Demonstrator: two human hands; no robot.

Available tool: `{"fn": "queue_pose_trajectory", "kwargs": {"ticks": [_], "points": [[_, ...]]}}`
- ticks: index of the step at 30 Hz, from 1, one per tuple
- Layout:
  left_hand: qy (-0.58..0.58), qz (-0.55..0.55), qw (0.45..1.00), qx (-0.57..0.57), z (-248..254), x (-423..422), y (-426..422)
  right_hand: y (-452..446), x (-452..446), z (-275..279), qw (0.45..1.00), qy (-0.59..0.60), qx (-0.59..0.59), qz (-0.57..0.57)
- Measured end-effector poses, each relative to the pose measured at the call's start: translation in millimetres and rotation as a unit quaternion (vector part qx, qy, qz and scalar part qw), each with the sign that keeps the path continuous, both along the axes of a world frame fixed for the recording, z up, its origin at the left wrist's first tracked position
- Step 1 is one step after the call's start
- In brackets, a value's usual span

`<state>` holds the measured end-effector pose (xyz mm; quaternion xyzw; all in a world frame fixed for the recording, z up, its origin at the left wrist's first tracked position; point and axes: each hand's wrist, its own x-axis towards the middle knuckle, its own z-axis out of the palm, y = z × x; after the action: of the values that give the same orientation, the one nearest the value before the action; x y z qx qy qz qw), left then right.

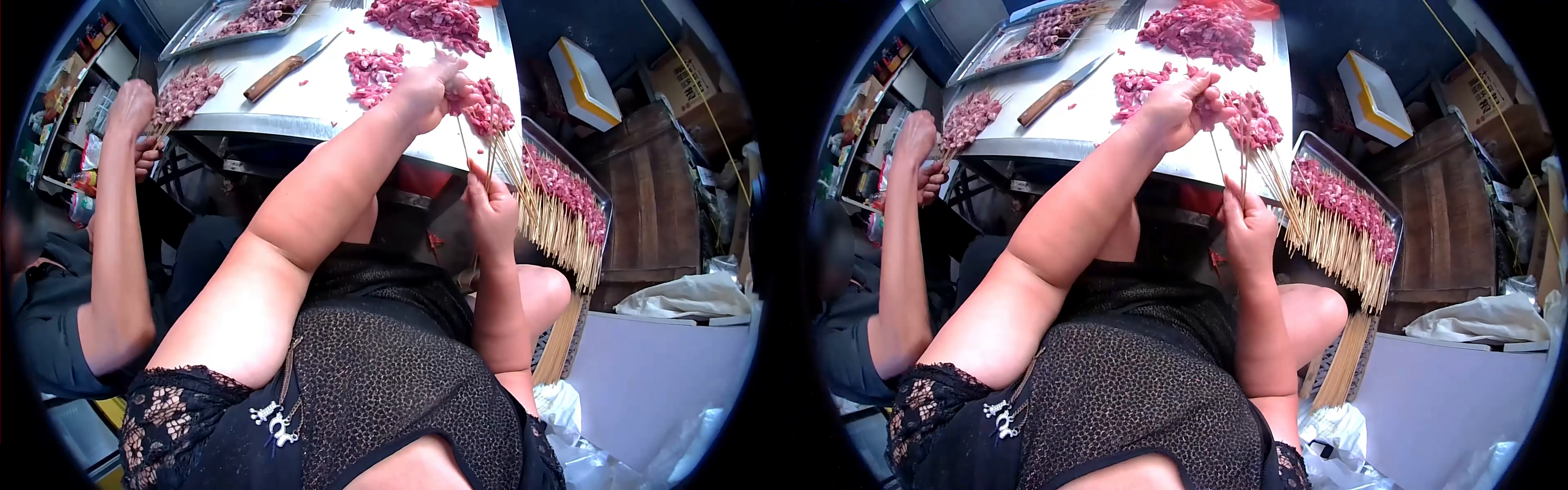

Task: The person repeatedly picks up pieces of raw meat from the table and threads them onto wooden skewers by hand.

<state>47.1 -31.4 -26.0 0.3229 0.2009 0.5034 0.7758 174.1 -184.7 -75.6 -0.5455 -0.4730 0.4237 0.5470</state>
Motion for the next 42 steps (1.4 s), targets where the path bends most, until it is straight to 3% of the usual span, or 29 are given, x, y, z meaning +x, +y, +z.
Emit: {"fn": "queue_pose_trajectory", "kwargs": {"ticks": [2, 4, 10, 12, 13, 14, 24, 26, 27, 33, 37, 39, 40, 42], "points": [[0.003, 0.017, 0.999, -0.037, 4, 2, -6, -8, -4, -2, 0.998, -0.051, 0.04, -0.026], [-0.096, -0.045, 0.994, -0.033, 6, 1, -13, -12, -10, 5, 0.998, -0.05, 0.028, -0.03], [-0.033, -0.014, 0.999, -0.029, 9, 2, -26, -17, -23, 10, 1.0, 0.024, 0.016, -0.01], [-0.043, -0.051, 0.998, 0.013, 8, 2, -23, -14, -23, 5, 0.999, 0.031, 0.034, -0.019], [-0.065, -0.067, 0.995, -0.021, 17, 2, -25, -13, -22, 6, 0.997, 0.055, 0.034, -0.036], [-0.076, -0.109, 0.991, 0.036, 12, 2, -17, -12, -20, 9, 0.997, 0.05, 0.037, -0.039], [0.018, -0.078, 0.996, 0.037, 7, -10, -9, -17, -2, 13, 0.996, 0.046, 0.026, -0.075], [0.139, -0.187, 0.972, 0.043, 2, -8, -9, -16, -3, 15, 0.996, 0.047, 0.027, -0.073], [0.09, -0.206, 0.974, 0.038, 6, -8, -17, -16, -3, 16, 0.996, 0.049, 0.028, -0.072], [0.106, -0.143, 0.983, 0.042, 15, -3, -23, -17, -5, 18, 0.997, 0.054, 0.017, -0.046], [0.112, -0.18, 0.973, 0.087, 14, -8, -17, -16, 0, 17, 0.995, 0.087, 0.027, -0.051], [0.174, -0.075, 0.982, -0.003, 17, -9, -15, -16, 2, 16, 0.995, 0.081, 0.022, -0.058], [0.174, -0.075, 0.982, -0.002, 17, -12, -11, -16, 2, 18, 0.995, 0.077, 0.016, -0.065], [0.089, -0.041, 0.995, 0.0, 15, -25, 3, -17, 9, 30, 0.996, -0.022, 0.021, -0.089]]}}
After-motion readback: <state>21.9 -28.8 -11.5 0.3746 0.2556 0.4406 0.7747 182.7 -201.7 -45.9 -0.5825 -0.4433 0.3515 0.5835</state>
